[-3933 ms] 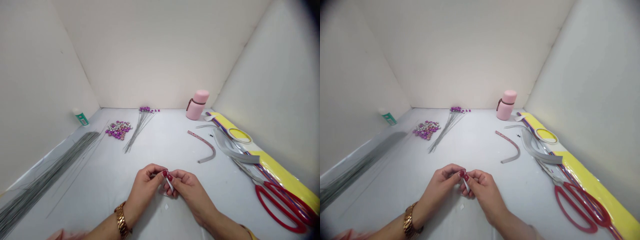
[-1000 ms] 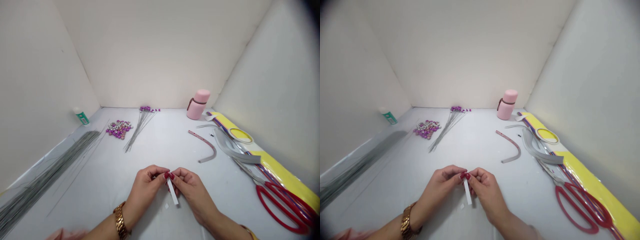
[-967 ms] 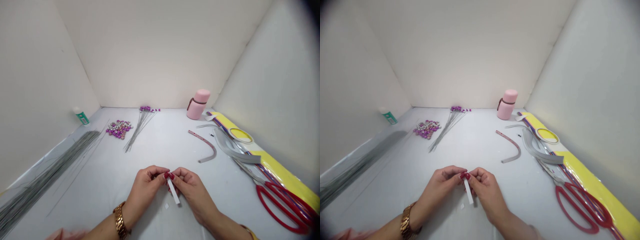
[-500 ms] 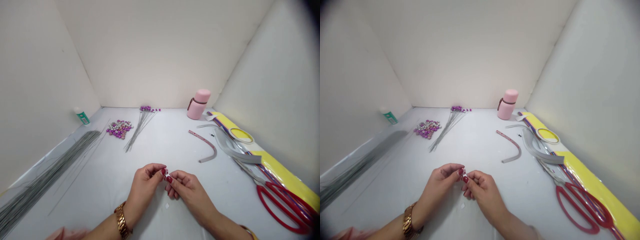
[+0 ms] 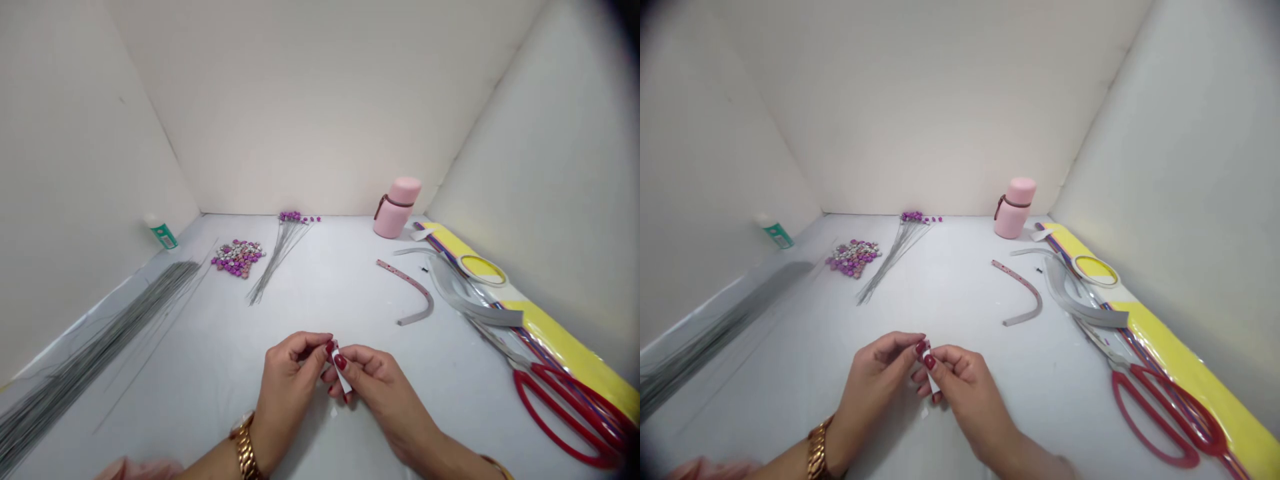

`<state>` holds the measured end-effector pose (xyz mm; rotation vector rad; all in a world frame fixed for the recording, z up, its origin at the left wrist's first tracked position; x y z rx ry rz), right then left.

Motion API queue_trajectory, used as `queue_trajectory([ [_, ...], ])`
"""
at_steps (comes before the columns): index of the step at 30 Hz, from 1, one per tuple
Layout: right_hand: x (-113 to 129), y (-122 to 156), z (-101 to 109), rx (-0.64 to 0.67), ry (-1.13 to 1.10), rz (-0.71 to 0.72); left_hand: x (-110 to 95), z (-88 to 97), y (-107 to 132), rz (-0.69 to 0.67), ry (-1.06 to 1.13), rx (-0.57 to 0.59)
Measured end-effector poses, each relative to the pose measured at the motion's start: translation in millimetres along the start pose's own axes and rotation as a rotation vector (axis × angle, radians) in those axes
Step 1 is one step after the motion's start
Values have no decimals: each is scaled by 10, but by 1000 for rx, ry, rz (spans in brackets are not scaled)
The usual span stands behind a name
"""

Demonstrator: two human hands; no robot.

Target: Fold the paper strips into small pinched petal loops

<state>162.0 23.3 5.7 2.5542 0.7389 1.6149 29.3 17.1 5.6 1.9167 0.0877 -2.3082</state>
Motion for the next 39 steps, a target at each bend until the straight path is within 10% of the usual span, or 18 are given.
queue_trajectory([
  [8,-5,-7,37,-8,84,26,41,0,-61,86,-68,68],
  [19,1,-12,24,-29,56,73,-16,59,5,-497,-464,131],
  [39,20,-4,23,10,198,125,2,-48,-26,126,173,276],
])
Point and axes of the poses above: each hand's wrist, its own y-axis away from the middle knuckle, its own z-axis out of the back of the hand, x = y × z, the point moved 1 cm from there along -y, towards the middle knuckle, and after that the axes turned 14 degrees about -y, right-handed, at the moved point
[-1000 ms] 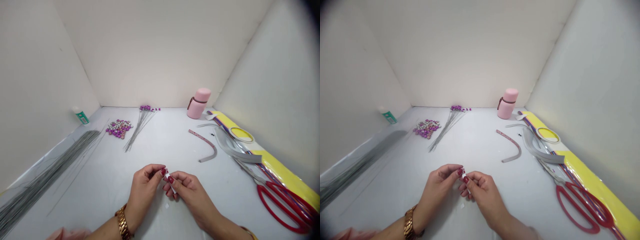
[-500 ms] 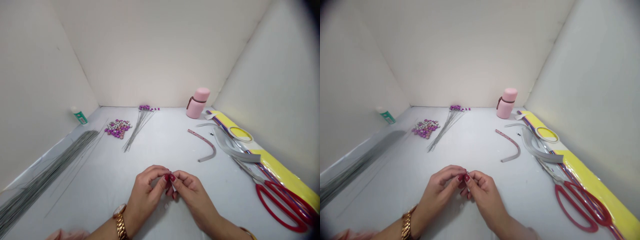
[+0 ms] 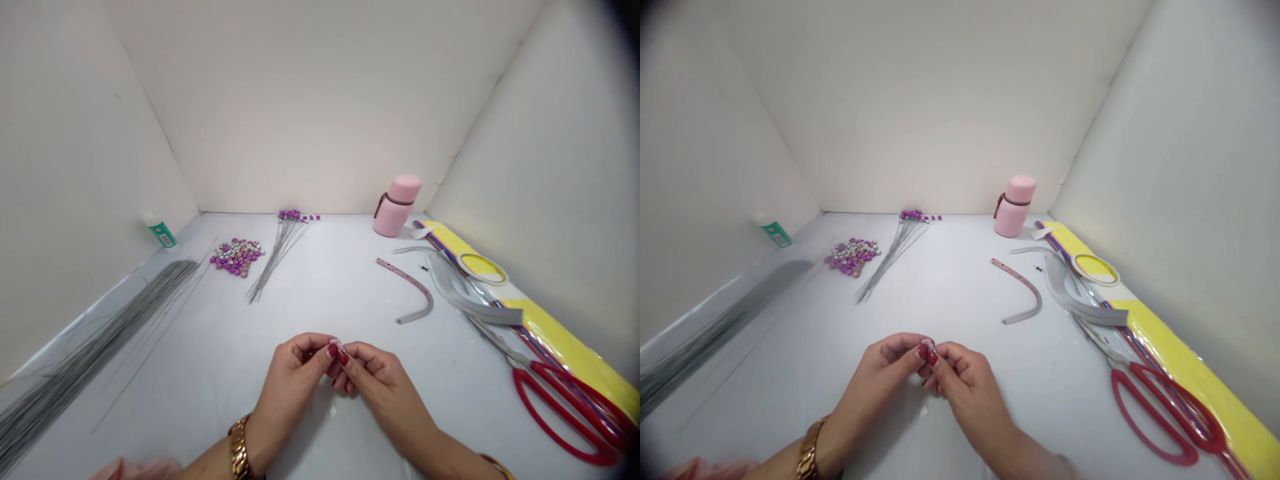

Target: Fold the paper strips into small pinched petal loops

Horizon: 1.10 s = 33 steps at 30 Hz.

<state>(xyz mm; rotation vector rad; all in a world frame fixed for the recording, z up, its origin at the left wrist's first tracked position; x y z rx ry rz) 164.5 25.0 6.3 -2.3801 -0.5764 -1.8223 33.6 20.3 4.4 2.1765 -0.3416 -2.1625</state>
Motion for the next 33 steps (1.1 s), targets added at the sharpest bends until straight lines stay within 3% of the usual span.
queue_trajectory([
  [5,5,1,-6,-38,26,-22,-7,20,37,-50,-176,-109],
  [10,23,-4,-10,-23,27,-12,-30,64,57,-325,-588,-195],
  [14,21,8,-8,-21,25,-1,-25,94,51,-537,-788,-204],
  [19,-8,21,3,-26,-37,-34,-9,93,64,-636,-859,-173],
  [22,-32,-4,19,-43,-117,-37,-2,80,59,-590,-777,-108],
  [28,-32,-33,17,-6,-166,-81,27,90,-34,-193,-252,-12],
  [31,-28,-23,7,25,-137,-88,27,86,-58,-149,-172,33],
  [33,-31,-23,6,24,-134,-97,23,85,-61,-116,-165,0],
])
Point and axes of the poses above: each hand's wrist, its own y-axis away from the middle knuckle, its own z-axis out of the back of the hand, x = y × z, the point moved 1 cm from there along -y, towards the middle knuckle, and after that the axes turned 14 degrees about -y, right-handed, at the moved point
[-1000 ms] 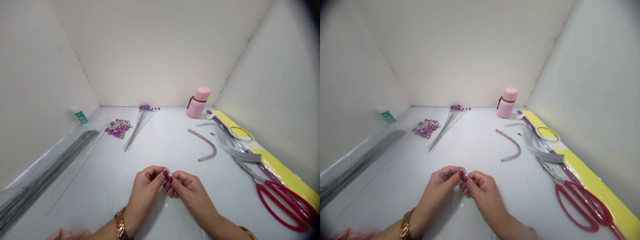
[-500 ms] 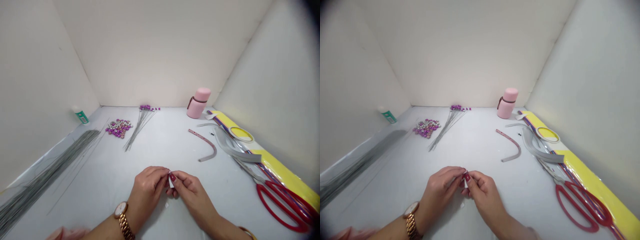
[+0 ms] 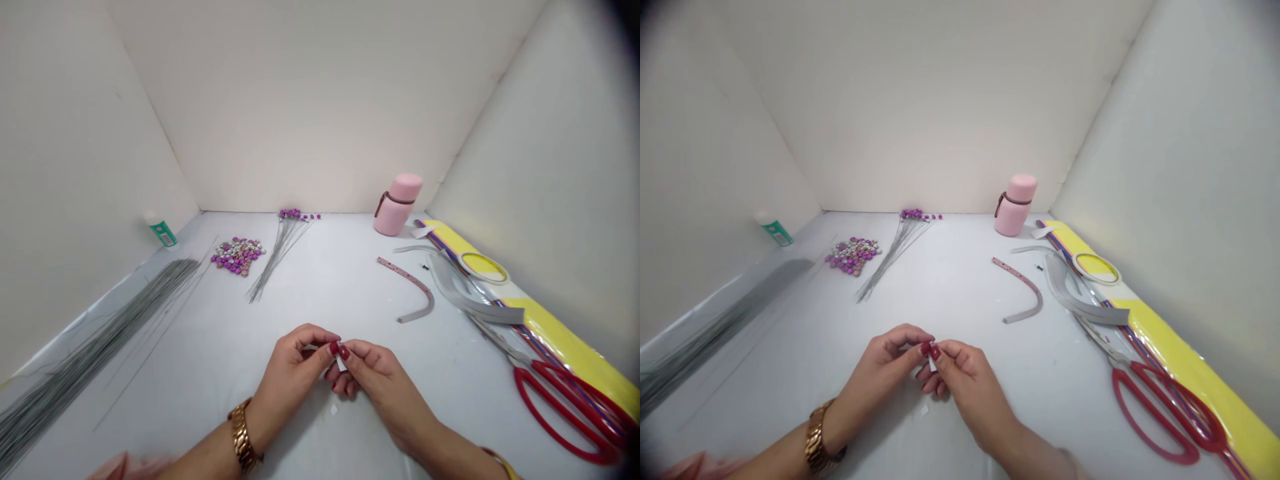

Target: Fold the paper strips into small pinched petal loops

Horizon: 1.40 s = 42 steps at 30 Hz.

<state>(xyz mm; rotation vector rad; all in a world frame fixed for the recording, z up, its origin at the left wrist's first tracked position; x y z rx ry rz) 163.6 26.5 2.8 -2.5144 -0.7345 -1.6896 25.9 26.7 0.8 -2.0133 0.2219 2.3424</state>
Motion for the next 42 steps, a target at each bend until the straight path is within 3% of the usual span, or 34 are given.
queue_trajectory([
  [7,24,-23,10,-18,103,-10,-22,-18,13,104,10,-65],
  [14,24,-2,36,-9,222,37,2,-33,71,-65,-167,-96],
  [19,34,-1,26,71,104,-8,-5,5,21,61,8,-84],
  [24,33,4,28,103,220,38,-42,16,-17,113,125,-48],
  [36,29,5,64,16,374,120,-91,-26,34,110,87,-19],
  [42,14,6,59,63,418,132,-71,-23,24,170,116,-69],
])
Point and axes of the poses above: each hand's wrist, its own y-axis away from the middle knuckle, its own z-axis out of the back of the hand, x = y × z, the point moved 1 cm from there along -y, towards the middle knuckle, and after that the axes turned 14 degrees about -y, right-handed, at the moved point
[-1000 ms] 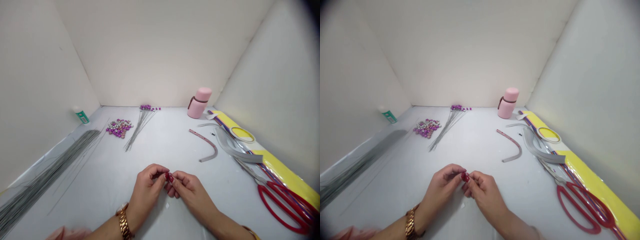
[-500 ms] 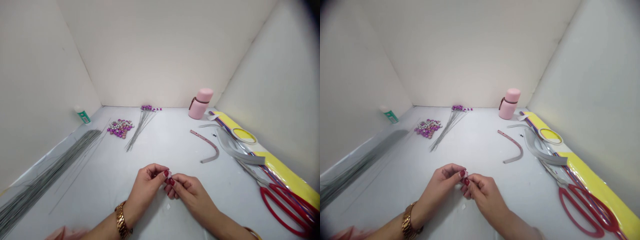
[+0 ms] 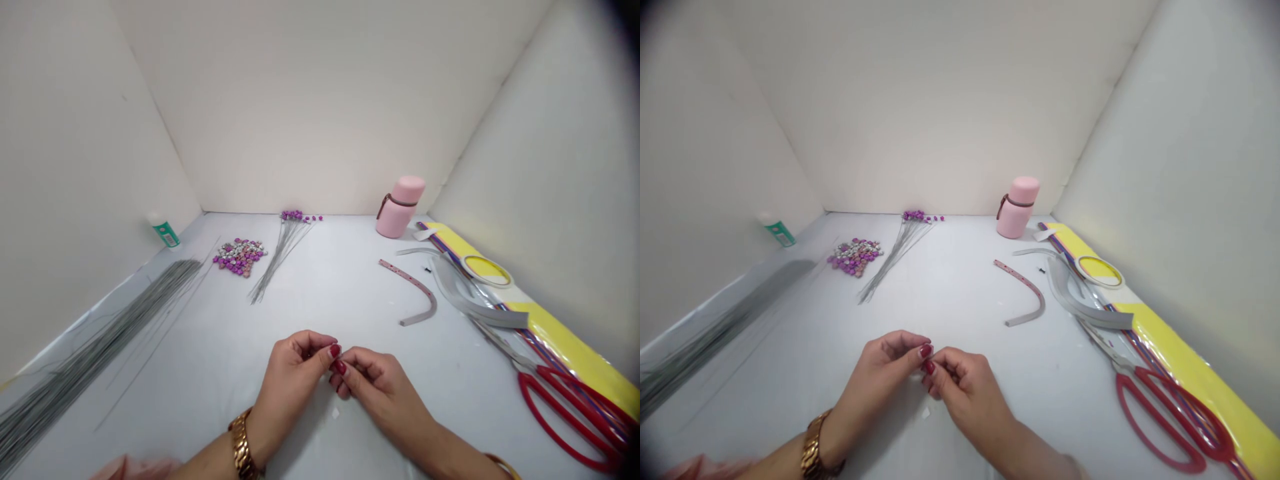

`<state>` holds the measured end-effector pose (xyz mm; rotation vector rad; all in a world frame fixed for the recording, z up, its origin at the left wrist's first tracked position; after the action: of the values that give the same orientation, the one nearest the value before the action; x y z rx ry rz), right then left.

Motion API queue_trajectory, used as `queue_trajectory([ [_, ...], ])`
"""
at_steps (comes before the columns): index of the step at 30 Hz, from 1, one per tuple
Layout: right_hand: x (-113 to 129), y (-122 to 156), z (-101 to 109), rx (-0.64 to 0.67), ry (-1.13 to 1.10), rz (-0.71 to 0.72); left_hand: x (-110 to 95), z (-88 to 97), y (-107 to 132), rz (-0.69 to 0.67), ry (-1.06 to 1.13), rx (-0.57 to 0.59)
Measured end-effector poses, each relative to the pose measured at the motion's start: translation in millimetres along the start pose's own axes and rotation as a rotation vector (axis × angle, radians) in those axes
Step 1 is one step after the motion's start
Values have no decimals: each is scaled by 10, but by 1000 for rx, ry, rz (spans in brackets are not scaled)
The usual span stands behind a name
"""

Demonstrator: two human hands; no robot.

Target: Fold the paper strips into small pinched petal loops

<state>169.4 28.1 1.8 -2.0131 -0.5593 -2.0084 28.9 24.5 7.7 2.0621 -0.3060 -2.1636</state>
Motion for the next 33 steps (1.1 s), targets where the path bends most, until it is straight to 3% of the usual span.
queue_trajectory([
  [4,-34,-6,9,-34,-16,-22,49,3,-27,47,62,1],
  [10,-35,-8,17,-75,-51,-14,44,-27,-21,15,120,62],
  [21,-14,-4,19,-172,-87,92,17,-8,15,19,60,-15],
  [33,-26,36,50,-166,233,312,21,-37,34,55,81,-19],
])
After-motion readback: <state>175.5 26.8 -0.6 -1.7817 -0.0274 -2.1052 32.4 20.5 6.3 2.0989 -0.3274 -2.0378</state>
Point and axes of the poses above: each hand's wrist, its own y-axis away from the middle knuckle, its own z-axis out of the back of the hand, x = y × z, the point moved 1 cm from there along -y, towards the middle knuckle, and after that the axes turned 14 degrees about -y, right-handed, at the moved point
